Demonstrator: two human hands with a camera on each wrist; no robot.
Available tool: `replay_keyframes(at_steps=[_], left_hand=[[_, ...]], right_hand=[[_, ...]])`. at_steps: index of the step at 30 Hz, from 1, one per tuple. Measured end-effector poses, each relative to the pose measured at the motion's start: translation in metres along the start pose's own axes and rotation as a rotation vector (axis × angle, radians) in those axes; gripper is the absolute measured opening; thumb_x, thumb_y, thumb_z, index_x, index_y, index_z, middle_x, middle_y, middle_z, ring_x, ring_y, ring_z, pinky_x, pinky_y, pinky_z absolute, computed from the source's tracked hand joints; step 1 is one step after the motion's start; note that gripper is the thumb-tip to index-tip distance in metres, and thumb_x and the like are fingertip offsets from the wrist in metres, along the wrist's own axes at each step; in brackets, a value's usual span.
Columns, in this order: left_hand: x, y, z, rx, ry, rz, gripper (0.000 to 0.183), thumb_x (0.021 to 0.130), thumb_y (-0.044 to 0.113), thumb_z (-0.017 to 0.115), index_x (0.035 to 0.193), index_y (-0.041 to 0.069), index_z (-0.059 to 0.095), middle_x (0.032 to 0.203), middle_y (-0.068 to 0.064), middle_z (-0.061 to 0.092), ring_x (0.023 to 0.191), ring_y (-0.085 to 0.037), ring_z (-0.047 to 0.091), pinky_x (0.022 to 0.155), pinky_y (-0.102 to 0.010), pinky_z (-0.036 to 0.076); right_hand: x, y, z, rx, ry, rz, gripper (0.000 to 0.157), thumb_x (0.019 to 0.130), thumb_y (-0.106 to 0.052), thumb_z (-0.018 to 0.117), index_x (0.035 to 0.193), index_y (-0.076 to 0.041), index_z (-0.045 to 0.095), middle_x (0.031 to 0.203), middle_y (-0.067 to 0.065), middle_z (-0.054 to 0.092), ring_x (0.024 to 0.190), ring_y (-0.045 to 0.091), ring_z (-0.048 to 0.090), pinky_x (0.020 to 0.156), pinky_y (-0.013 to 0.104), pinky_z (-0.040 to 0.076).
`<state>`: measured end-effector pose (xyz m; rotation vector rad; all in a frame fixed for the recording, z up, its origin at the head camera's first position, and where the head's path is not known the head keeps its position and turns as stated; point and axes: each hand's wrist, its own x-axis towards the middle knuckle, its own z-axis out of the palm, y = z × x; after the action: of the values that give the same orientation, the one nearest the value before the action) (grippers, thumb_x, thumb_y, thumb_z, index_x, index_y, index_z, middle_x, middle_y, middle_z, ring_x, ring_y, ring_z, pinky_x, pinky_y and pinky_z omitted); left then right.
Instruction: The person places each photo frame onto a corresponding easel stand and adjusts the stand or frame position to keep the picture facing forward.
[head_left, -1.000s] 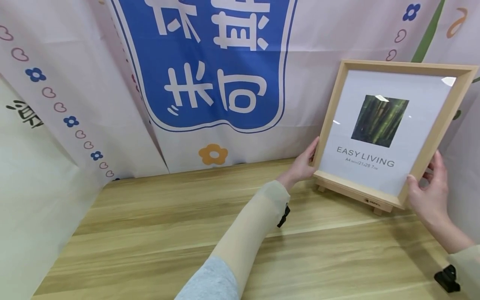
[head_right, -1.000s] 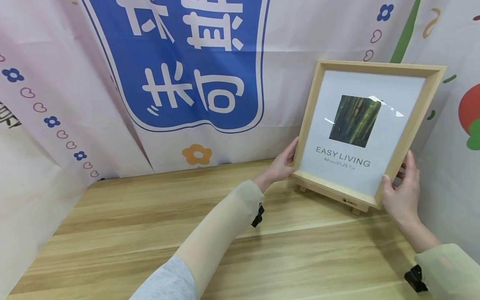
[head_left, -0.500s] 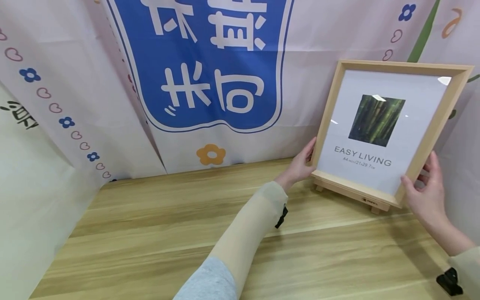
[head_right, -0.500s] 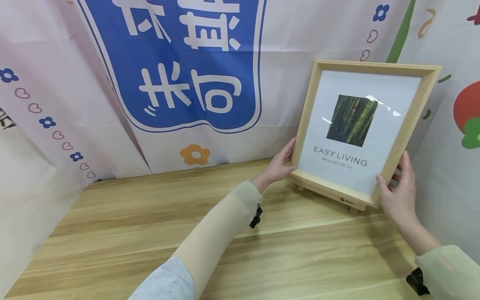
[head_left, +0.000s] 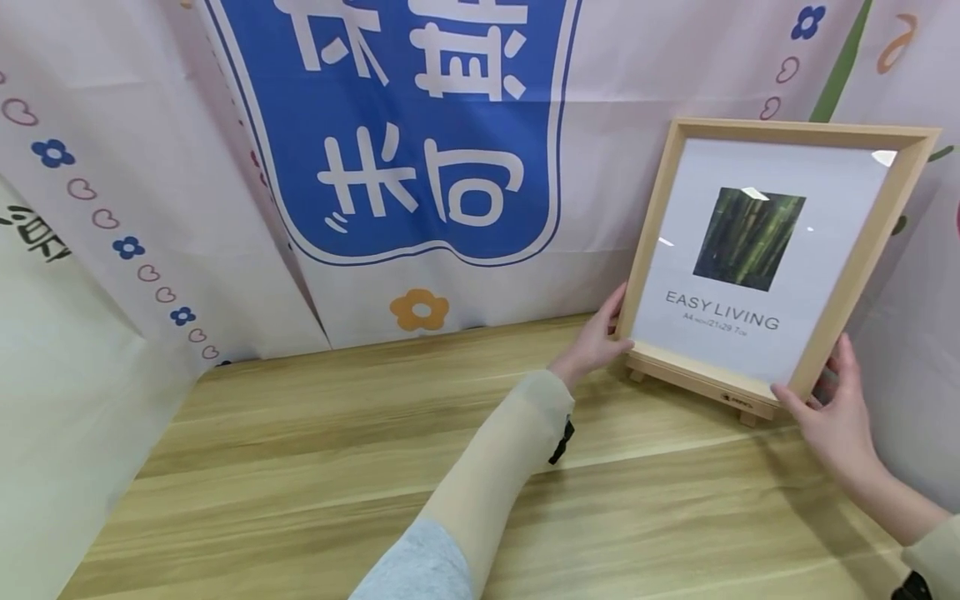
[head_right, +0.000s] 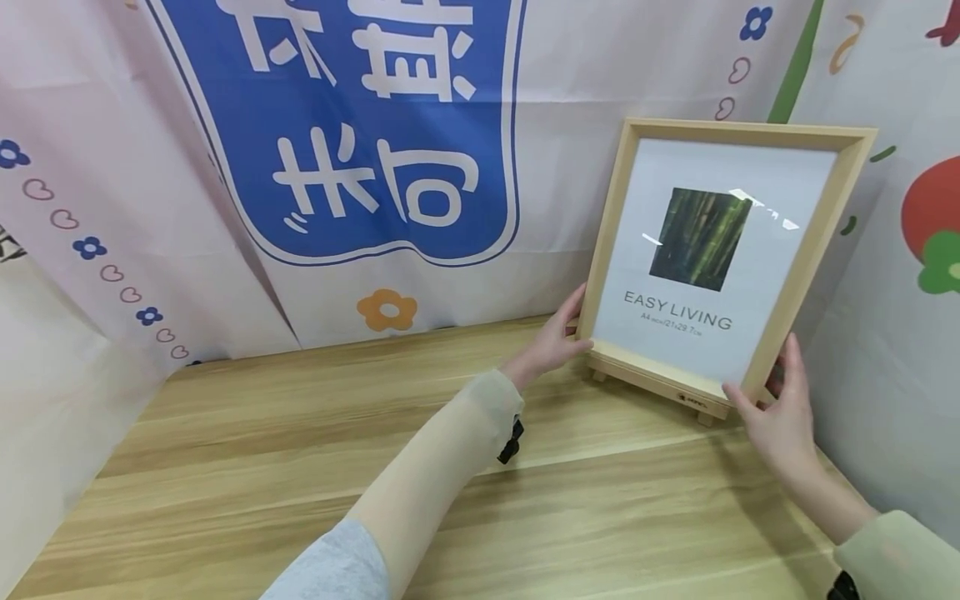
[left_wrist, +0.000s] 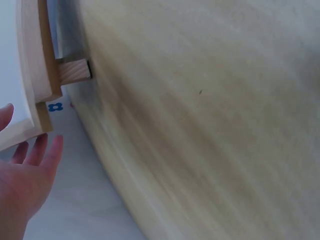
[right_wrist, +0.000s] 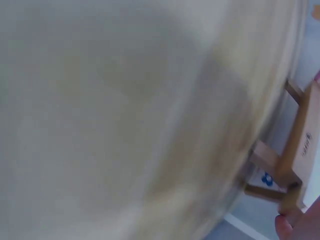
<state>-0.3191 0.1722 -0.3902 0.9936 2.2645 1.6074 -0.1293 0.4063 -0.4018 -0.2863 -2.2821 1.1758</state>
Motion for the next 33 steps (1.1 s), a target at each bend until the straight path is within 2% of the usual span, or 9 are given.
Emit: replay_keyframes(at_steps=[5, 8, 10, 11, 14, 18, 21, 28, 33], left_hand=[[-0.003, -0.007, 0.008, -0.016, -0.008, -0.006, 0.105, 0.072, -0.011, 0.067, 0.144, 0.031, 0.004, 0.142, -0.004, 0.027, 0.12, -0.019, 0.037, 0.092, -0.025, 0.039], [-0.006, -0.009, 0.011, -0.006, -0.016, -0.009, 0.112, 0.069, -0.013, 0.068, 0.143, 0.033, -0.001, 0.147, 0.001, 0.017, 0.126, -0.018, 0.028, 0.099, -0.026, 0.031], [-0.007, -0.01, 0.013, 0.006, -0.017, -0.017, 0.114, 0.069, -0.014, 0.068, 0.142, 0.036, -0.004, 0.148, 0.003, 0.012, 0.128, -0.016, 0.024, 0.101, -0.025, 0.028], [-0.008, -0.01, 0.014, 0.019, -0.015, -0.025, 0.115, 0.069, -0.014, 0.068, 0.142, 0.037, -0.005, 0.148, 0.004, 0.01, 0.129, -0.016, 0.024, 0.101, -0.024, 0.027], [-0.01, -0.012, 0.018, -0.003, -0.01, -0.052, 0.117, 0.069, -0.016, 0.067, 0.141, 0.04, -0.006, 0.148, 0.005, 0.008, 0.126, -0.019, 0.029, 0.09, -0.023, 0.04], [-0.012, -0.014, 0.023, -0.064, 0.009, -0.091, 0.116, 0.07, -0.02, 0.063, 0.14, 0.045, -0.004, 0.148, 0.002, 0.011, 0.112, -0.021, 0.043, 0.066, -0.027, 0.052], [-0.013, -0.014, 0.025, -0.075, 0.024, -0.112, 0.115, 0.071, -0.019, 0.062, 0.139, 0.047, -0.003, 0.146, -0.002, 0.016, 0.099, -0.02, 0.048, 0.059, -0.031, 0.053], [-0.015, -0.014, 0.026, -0.092, 0.024, -0.136, 0.114, 0.072, -0.018, 0.061, 0.138, 0.049, -0.003, 0.137, -0.016, 0.028, 0.065, -0.019, 0.055, 0.053, -0.036, 0.053], [-0.014, -0.015, 0.026, -0.094, 0.014, -0.12, 0.113, 0.072, -0.019, 0.061, 0.14, 0.046, -0.003, 0.132, -0.021, 0.031, 0.068, -0.027, 0.058, 0.052, -0.037, 0.054]], right_hand=[[-0.014, -0.001, 0.008, -0.022, -0.02, 0.016, 0.102, 0.079, -0.011, 0.068, 0.141, -0.033, -0.01, 0.143, 0.018, 0.016, 0.113, 0.045, 0.034, 0.089, 0.011, 0.034], [-0.016, 0.0, 0.011, -0.009, -0.02, 0.012, 0.107, 0.077, -0.011, 0.07, 0.14, -0.034, -0.013, 0.145, 0.017, 0.01, 0.12, 0.044, 0.027, 0.1, 0.024, 0.03], [-0.016, 0.003, 0.014, -0.011, 0.001, 0.017, 0.109, 0.075, -0.01, 0.073, 0.141, -0.033, -0.012, 0.145, 0.015, 0.012, 0.123, 0.039, 0.024, 0.099, 0.024, 0.032], [-0.016, 0.005, 0.015, -0.01, 0.006, 0.015, 0.11, 0.074, -0.009, 0.073, 0.141, -0.033, -0.011, 0.145, 0.015, 0.013, 0.123, 0.039, 0.024, 0.099, 0.029, 0.033], [-0.014, 0.012, 0.017, -0.02, 0.021, 0.013, 0.112, 0.072, -0.009, 0.075, 0.142, -0.032, -0.009, 0.143, 0.015, 0.015, 0.124, 0.037, 0.023, 0.097, 0.037, 0.036], [-0.014, 0.022, 0.019, -0.017, 0.019, -0.013, 0.112, 0.07, -0.008, 0.076, 0.142, -0.032, -0.006, 0.139, 0.017, 0.021, 0.12, 0.032, 0.028, 0.087, 0.019, 0.043], [-0.011, 0.034, 0.02, -0.014, 0.016, -0.02, 0.114, 0.069, -0.007, 0.077, 0.142, -0.035, -0.005, 0.134, 0.019, 0.024, 0.112, 0.027, 0.036, 0.074, 0.008, 0.044], [-0.004, 0.059, 0.024, -0.012, 0.024, -0.035, 0.115, 0.066, -0.007, 0.079, 0.142, -0.037, -0.002, 0.128, 0.02, 0.029, 0.106, 0.02, 0.039, 0.069, 0.008, 0.045], [-0.007, 0.044, 0.023, -0.023, 0.042, -0.053, 0.114, 0.067, -0.004, 0.077, 0.142, -0.036, -0.001, 0.124, 0.019, 0.03, 0.107, 0.017, 0.036, 0.069, 0.005, 0.043]])
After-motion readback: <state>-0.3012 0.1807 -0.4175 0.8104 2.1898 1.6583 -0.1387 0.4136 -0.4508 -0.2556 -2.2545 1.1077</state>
